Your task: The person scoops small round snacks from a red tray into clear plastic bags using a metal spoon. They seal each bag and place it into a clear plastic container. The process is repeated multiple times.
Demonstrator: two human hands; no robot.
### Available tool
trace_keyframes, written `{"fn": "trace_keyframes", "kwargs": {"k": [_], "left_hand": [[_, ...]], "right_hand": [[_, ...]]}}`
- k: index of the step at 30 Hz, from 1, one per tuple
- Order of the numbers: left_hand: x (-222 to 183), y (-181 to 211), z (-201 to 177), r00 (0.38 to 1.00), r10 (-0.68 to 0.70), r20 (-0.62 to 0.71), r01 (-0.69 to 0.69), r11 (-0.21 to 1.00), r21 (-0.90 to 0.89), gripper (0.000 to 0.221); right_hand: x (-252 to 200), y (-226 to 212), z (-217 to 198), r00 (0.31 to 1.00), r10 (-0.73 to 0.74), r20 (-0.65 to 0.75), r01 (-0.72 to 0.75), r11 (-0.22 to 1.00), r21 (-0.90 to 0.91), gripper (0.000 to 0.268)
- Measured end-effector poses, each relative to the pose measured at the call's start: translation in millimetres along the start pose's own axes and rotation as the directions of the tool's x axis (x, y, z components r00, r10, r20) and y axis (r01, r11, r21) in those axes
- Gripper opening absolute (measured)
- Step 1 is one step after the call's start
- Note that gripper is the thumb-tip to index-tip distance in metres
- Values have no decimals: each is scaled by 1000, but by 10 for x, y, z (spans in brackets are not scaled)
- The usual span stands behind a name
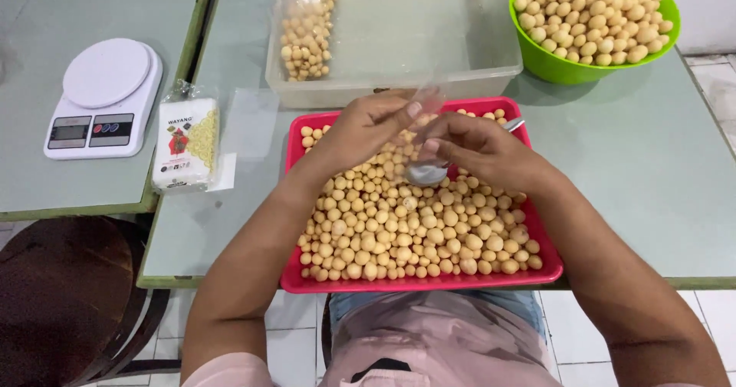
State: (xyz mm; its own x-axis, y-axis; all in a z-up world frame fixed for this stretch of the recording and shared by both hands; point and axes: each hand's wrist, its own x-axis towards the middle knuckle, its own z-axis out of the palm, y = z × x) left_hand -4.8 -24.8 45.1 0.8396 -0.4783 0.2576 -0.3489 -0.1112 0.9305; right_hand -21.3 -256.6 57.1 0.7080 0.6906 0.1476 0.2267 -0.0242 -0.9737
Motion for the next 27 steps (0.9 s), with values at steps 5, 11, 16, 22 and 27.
{"fn": "trace_keyframes", "kwargs": {"k": [5, 11, 16, 22, 27], "left_hand": [[-85, 22, -153, 1000, 11, 19, -9, 989, -148, 62], [-71, -158, -161, 997, 14, 77, -2, 987, -163, 73], [-65, -175, -178, 994, 1, 105, 21, 978, -206, 55], [-113, -232, -161, 979, -3, 203, 0, 1000, 15, 49], [-74, -221, -246, 965, 160, 210, -198, 964, 175, 18]], "right_hand": [[-62, 110, -120, 999, 6, -34, -3, 994, 108, 10], [-80, 243, -127, 998, -19, 56, 9, 986, 167, 3], [-82, 182, -111, 992, 10, -127, 11, 986, 164, 11], [-71, 152, -69, 987, 36, -159, -20, 995, 97, 13], [-77, 262, -123, 986, 39, -164, -28, 997, 68, 7]]}}
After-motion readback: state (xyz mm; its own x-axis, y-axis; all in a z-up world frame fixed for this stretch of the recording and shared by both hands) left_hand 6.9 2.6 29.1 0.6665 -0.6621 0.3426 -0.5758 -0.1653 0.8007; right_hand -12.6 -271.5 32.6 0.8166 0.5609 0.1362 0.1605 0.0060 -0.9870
